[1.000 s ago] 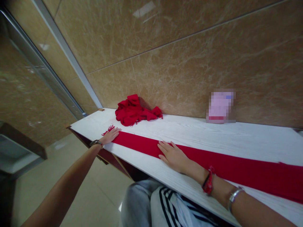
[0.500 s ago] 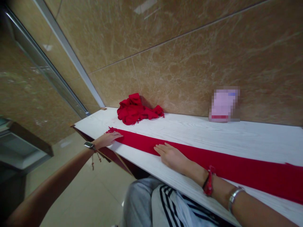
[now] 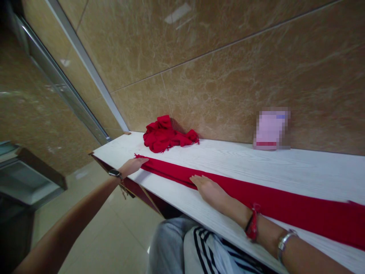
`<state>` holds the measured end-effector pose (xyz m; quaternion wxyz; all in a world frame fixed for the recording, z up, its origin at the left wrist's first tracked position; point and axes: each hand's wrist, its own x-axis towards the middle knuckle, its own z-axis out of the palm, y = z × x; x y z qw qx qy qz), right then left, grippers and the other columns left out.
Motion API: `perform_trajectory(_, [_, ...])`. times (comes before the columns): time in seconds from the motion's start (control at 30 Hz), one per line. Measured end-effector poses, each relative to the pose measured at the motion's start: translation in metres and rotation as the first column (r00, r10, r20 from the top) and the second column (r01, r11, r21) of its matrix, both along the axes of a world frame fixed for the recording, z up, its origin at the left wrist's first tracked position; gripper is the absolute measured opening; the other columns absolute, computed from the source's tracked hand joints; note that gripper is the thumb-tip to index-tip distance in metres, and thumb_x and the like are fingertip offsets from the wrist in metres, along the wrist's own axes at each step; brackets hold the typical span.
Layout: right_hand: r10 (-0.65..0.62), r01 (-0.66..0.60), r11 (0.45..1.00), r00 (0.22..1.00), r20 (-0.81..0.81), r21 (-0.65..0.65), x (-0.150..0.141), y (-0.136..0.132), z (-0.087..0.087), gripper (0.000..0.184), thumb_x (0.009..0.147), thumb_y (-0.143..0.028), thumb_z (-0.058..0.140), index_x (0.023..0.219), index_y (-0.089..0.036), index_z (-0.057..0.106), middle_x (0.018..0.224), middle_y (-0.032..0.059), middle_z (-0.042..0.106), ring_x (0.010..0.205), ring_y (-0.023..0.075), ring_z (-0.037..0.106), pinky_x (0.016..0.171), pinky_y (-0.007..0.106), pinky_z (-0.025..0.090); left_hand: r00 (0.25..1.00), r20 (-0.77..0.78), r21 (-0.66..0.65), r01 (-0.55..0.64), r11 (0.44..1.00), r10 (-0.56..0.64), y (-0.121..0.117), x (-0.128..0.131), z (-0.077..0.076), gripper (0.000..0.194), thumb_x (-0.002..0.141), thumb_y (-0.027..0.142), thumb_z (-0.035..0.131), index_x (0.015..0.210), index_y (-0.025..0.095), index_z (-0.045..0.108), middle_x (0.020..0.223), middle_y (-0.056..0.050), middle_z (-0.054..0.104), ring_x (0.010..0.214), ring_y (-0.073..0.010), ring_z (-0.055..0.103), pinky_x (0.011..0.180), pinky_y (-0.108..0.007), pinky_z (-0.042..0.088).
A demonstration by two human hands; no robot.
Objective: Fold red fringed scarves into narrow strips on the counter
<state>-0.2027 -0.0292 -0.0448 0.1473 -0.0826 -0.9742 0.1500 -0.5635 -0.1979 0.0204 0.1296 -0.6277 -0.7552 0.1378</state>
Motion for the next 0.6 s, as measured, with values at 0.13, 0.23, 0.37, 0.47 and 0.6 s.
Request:
perform_trajectory(0.13, [-0.029,0.032,0.999,0.995,-0.09,0.031,0.001,0.003,-0.001,0.05,0.083,-0.002,0.027,0.128,-0.01,0.048,0.132,0.0131,0.048,0.123,0.0199,0.043,0.104,0.04,0.035,1.0,-0.025,0.066,0.008,0.998,-0.007,0.011,-0.009,0.015,0.045,0.083,0.005,0.033,0.123,0.016,0.051,0.124,-0.01,0.056,0.111,-0.0187,0.055,0.093,-0.031,0.043])
perform_trajectory(0.23, [0.051,-0.04,0.992,0.995,-0.089,0.123,0.002,0.002,0.002,0.052,0.082,-0.001,0.028,0.129,-0.012,0.047,0.137,0.0122,0.043,0.129,0.0212,0.035,0.107,0.045,0.028,0.999,-0.028,0.09,0.021,0.996,-0.018,0.009,-0.014,0.015,0.045,0.085,0.007,0.032,0.125,0.016,0.049,0.13,-0.01,0.051,0.117,-0.019,0.05,0.097,-0.034,0.04])
perform_trajectory(0.37, [0.162,-0.164,0.978,0.986,0.024,0.129,0.004,0.0,0.005,0.056,0.079,0.0,0.03,0.131,-0.015,0.044,0.137,0.0101,0.043,0.129,0.0195,0.034,0.108,0.047,0.025,1.0,0.003,0.038,0.021,0.999,-0.021,-0.007,-0.017,-0.008,0.046,0.082,0.006,0.033,0.122,0.018,0.054,0.125,-0.007,0.056,0.111,-0.0156,0.055,0.094,-0.029,0.043])
perform_trajectory(0.47, [0.158,-0.164,0.983,0.985,0.07,0.081,0.004,0.001,0.005,0.059,0.079,0.0,0.028,0.134,-0.015,0.04,0.137,0.0084,0.044,0.128,0.0156,0.036,0.108,0.042,0.026,1.0,0.01,0.024,-0.013,1.0,0.013,-0.016,-0.021,-0.023,0.05,0.082,0.005,0.03,0.125,0.018,0.051,0.127,-0.007,0.054,0.111,-0.015,0.055,0.093,-0.028,0.043])
perform_trajectory(0.6, [0.17,-0.175,0.98,0.983,0.064,0.096,0.004,0.003,0.003,0.057,0.08,-0.001,0.027,0.134,-0.015,0.04,0.138,0.0084,0.042,0.129,0.0153,0.034,0.109,0.04,0.024,0.999,0.014,0.011,-0.048,0.999,0.047,-0.016,-0.024,-0.024,0.051,0.082,0.005,0.03,0.127,0.017,0.049,0.128,-0.008,0.053,0.111,-0.0169,0.056,0.092,-0.029,0.044])
